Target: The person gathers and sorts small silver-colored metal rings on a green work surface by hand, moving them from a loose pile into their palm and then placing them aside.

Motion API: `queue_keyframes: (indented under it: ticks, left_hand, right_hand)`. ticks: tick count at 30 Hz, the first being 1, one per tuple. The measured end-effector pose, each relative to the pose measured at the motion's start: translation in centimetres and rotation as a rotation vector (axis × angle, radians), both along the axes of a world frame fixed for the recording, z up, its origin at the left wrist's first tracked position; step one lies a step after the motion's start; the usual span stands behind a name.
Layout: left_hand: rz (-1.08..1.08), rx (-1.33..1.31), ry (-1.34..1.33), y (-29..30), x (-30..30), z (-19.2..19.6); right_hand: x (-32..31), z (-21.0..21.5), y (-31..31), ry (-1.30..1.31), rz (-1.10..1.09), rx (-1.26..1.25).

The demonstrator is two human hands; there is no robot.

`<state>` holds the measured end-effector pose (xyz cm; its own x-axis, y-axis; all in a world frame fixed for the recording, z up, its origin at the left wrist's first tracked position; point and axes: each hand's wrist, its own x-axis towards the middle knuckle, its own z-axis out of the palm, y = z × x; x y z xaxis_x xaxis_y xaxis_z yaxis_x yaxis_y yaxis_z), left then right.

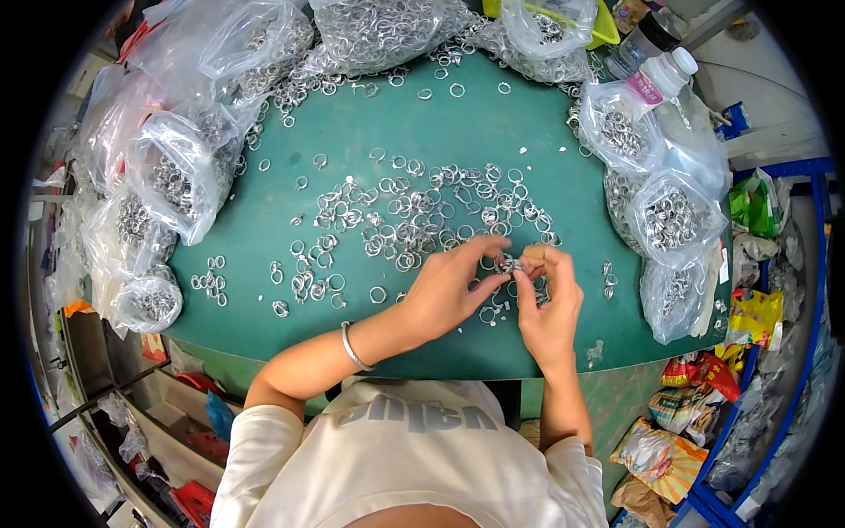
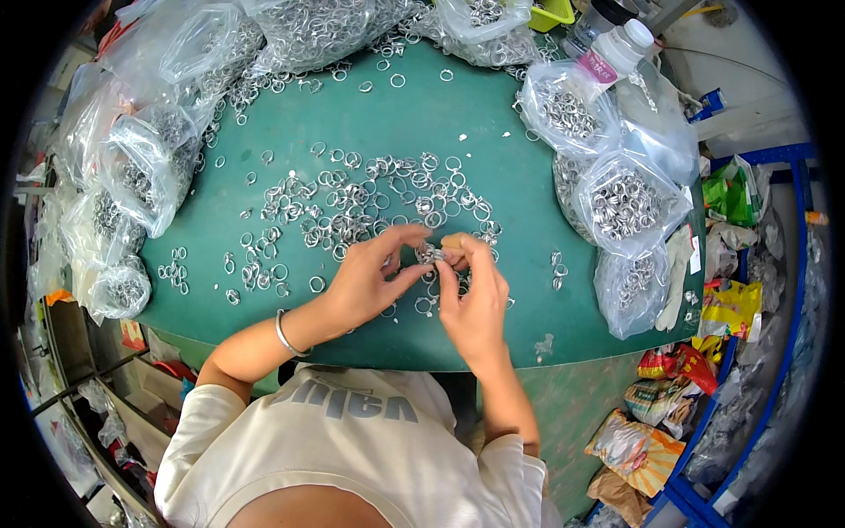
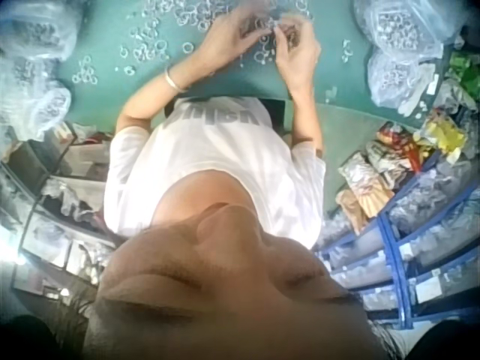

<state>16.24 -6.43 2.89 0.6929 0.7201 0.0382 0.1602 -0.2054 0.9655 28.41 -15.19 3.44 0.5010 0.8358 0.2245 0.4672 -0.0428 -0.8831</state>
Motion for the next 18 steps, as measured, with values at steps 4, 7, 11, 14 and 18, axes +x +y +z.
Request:
queue_keyframes:
  ticks: [4,7,11,14,18]
  left_hand:
    - [-0.071,-0.044,0.03,0.6,-0.5,-0.3]
    - [-0.064,-0.024,-0.041,0.2,-0.8,0.1]
    - [-0.093,0.073,-0.069,0.4,-0.8,1.0]
    - [-0.215,-0.053,-0.066,0.8,-1.2,1.4]
    - [-0.189,-0.552,-0.192,0.7,-1.1,0.5]
  right_hand:
    - [-0.1,-0.1,-0.2,-0.267,0.078,0.024]
    - [0.2,-0.2,-0.7,0.122,0.072,0.009]
    - [0.4,-0.1,-1.2,0.474,0.105,0.062]
    - [1.1,-0.2,-1.8,0.7,0.222,0.155]
    - [1.0,0.2,-1.3,0.676,0.161,0.126]
